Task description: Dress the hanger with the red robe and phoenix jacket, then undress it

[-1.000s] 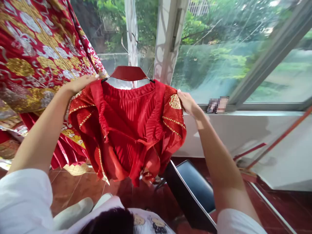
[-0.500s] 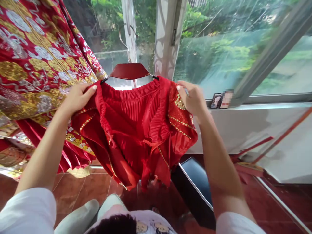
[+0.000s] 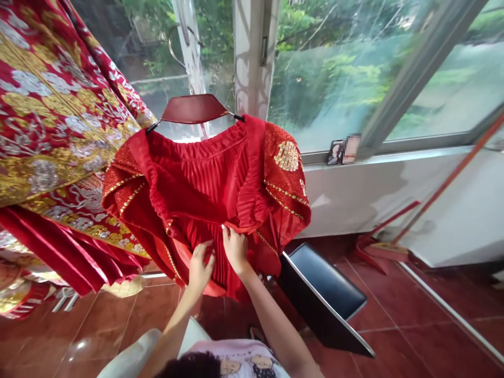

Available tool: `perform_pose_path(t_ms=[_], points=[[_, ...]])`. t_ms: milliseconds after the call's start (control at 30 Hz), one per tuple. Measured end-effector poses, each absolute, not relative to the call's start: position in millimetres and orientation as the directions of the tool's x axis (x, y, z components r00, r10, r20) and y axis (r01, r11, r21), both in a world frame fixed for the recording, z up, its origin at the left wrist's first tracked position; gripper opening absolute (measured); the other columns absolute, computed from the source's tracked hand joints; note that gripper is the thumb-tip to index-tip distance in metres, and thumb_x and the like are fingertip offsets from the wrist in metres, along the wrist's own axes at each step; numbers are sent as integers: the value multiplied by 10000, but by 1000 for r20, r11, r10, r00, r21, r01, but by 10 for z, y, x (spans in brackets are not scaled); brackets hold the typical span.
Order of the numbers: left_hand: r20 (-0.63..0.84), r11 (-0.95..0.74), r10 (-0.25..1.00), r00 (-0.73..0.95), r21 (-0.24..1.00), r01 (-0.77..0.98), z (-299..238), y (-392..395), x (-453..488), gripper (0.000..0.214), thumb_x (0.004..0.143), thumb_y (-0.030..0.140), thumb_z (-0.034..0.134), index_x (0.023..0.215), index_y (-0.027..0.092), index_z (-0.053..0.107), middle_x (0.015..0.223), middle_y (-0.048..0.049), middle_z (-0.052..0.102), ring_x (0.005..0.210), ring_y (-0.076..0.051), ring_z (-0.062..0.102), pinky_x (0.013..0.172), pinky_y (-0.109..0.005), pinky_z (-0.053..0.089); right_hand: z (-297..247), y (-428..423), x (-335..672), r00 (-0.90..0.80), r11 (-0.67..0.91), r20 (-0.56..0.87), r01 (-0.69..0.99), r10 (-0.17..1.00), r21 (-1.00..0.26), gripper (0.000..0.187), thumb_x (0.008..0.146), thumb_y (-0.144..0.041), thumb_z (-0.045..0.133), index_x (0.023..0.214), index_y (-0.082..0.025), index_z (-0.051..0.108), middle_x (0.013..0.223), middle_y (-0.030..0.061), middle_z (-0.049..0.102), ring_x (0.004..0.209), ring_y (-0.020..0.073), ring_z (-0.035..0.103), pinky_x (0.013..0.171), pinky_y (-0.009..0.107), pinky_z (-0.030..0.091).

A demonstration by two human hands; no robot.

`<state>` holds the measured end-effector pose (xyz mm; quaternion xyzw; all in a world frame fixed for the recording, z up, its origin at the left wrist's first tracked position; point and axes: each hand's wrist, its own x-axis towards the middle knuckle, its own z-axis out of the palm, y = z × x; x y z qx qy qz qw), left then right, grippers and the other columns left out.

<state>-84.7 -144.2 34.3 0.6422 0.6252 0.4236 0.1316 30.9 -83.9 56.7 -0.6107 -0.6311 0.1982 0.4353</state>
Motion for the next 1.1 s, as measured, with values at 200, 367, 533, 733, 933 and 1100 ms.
perform_pose_path(t_ms=[200,367,533,733,933,1100], points=[[328,-153,938,-115,687,710,215,-1168,-738,565,860,244,521,1400,156,384,1385,-192,489,1333,-285,453,1077,-445,444,547,-961,313,106,187,293,556,950,-810,323,934,-360,427,873,-168,680,763,104,712,668,206,666,628,269,462],[297,-138,949,-110,701,700,151,-1026,-704,595,834,181,515,1404,139,350,1426,-201,437,1389,-297,383,1136,-458,374,567,-767,236,151,175,267,445,952,-878,308,871,-417,504,856,-164,679,833,145,715,770,243,666,726,313,471],[359,-171,924,-130,693,700,111,-1001,-737,399,871,204,474,1264,143,454,1331,-202,503,1299,-286,468,1080,-435,420,504,-768,146,97,209,246,289,964,-934,286,836,-382,444,687,-196,602,730,114,693,679,215,624,681,305,455],[327,-119,929,-170,702,702,-68,-1123,-781,166,887,147,384,778,216,489,784,-49,603,719,-186,613,684,-307,519,239,-1002,127,-31,120,119,70,992,-990,333,717,-440,530,496,-196,481,503,33,565,506,153,507,534,263,389],[339,-17,898,-281,664,747,-289,-1251,-971,193,829,81,383,725,189,505,658,-31,569,577,-163,553,566,-266,437,234,-1121,-58,-79,-111,-96,-217,992,-970,330,655,-399,647,470,-185,477,448,-32,443,445,88,382,446,229,305],[361,-2,890,-278,613,790,-309,-1253,-1055,229,810,60,420,847,150,627,742,-63,667,649,-178,629,618,-271,487,608,-1211,-213,-122,-258,-227,-465,966,-847,375,891,-381,586,607,-160,482,492,-79,380,401,33,291,377,175,254]])
